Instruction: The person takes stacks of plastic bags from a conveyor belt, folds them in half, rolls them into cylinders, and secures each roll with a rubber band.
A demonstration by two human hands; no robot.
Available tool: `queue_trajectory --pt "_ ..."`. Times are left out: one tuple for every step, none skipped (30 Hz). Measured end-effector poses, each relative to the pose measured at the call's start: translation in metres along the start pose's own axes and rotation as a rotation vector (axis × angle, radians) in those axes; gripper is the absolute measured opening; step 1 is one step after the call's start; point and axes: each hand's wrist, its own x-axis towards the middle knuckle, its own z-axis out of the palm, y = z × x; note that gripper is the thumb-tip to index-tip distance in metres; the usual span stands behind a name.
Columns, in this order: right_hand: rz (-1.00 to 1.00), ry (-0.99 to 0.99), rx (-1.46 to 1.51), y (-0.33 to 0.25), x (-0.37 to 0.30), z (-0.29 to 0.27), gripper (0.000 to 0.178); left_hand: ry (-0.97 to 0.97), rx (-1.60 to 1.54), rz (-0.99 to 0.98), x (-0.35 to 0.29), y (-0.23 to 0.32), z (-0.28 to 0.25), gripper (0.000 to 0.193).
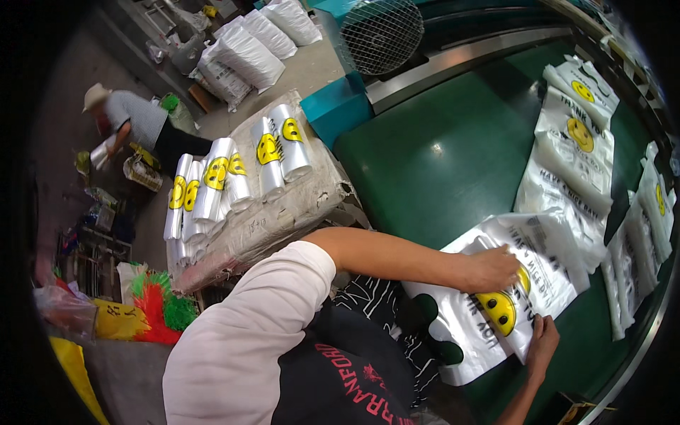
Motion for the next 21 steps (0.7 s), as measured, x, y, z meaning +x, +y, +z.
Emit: queue_trajectory --pt "0.003 -0.006 0.072 0.003 0.005 0.008 0.022 -0.011 -0.035 0.202 0.009 -0.003 -0.003 0.042" --pt "0.059 0.013 0.079 0.010 -0.004 -0.007 0.022 -0.067 -0.330 0.090 0.016 -0.005 0.000 0.051" --pt "0.096 0.036 -0.034 -0.008 -0.014 -0.028 0.020 -0.019 -0.377 -0.006 0.023 -0.011 0.038 0.063" --pt "0.059 0.027 -0.285 -0.022 -0.015 -0.045 0.018 0.379 -0.387 -0.002 0.007 -0.026 0.077 0.067" --pt "-0.123 0.272 -0.552 0.001 -0.034 -0.071 0.018 0.022 -0.550 -0.065 0.019 -0.030 0.045 0.076" --pt "-0.005 0.375 -0.492 -0.004 -0.046 -0.105 0.019 0.002 -0.429 -0.019 0.019 -0.033 0.046 0.068" --pt "0.186 0.396 -0.332 -0.008 -0.054 -0.142 0.020 0.052 -0.345 -0.027 0.010 -0.032 0.029 0.063" --pt "0.286 0.498 -0.359 0.004 -0.071 -0.173 0.021 0.022 -0.271 -0.053 0.014 -0.028 0.016 0.057" --pt "0.416 0.566 -0.456 0.008 -0.090 -0.195 0.022 -0.001 -0.223 -0.056 0.015 -0.025 0.006 0.054" --pt "0.486 0.544 -0.699 0.031 -0.112 -0.214 0.022 -0.046 -0.156 -0.088 0.019 -0.021 0.000 0.055" --pt "0.666 0.401 -0.749 0.056 -0.131 -0.226 0.022 -0.064 -0.219 -0.094 0.025 -0.018 0.000 0.055" --pt "0.754 0.277 -0.699 0.080 -0.149 -0.227 0.021 -0.091 -0.269 -0.122 0.031 -0.012 -0.002 0.055" --pt "0.789 0.178 -0.707 0.097 -0.159 -0.219 0.021 -0.215 -0.312 -0.157 0.041 -0.007 -0.010 0.056" --pt "0.799 0.183 -0.728 0.107 -0.165 -0.207 0.019 -0.328 -0.336 -0.212 0.045 -0.002 -0.020 0.057" --pt "0.759 0.182 -0.677 0.123 -0.172 -0.198 0.020 -0.266 -0.311 -0.154 0.039 0.002 -0.019 0.056" --pt "0.714 0.171 -0.631 0.131 -0.177 -0.193 0.020 -0.358 -0.288 -0.209 0.035 0.010 -0.026 0.056" --pt "0.728 0.195 -0.655 0.138 -0.182 -0.189 0.020 -0.445 -0.348 -0.271 0.030 0.016 -0.029 0.057" --pt "0.736 0.224 -0.678 0.138 -0.183 -0.183 0.019 -0.527 -0.406 -0.336 0.024 0.019 -0.030 0.058" --pt "0.720 0.264 -0.696 0.134 -0.173 -0.180 0.019 -0.358 -0.563 -0.324 0.008 0.020 -0.014 0.058" --pt "0.711 0.308 -0.679 0.131 -0.172 -0.178 0.016 -0.181 -0.707 -0.293 -0.003 0.018 0.003 0.059" --pt "0.681 0.274 -0.692 0.131 -0.177 -0.179 0.018 -0.210 -0.826 -0.317 -0.004 0.025 -0.003 0.057"
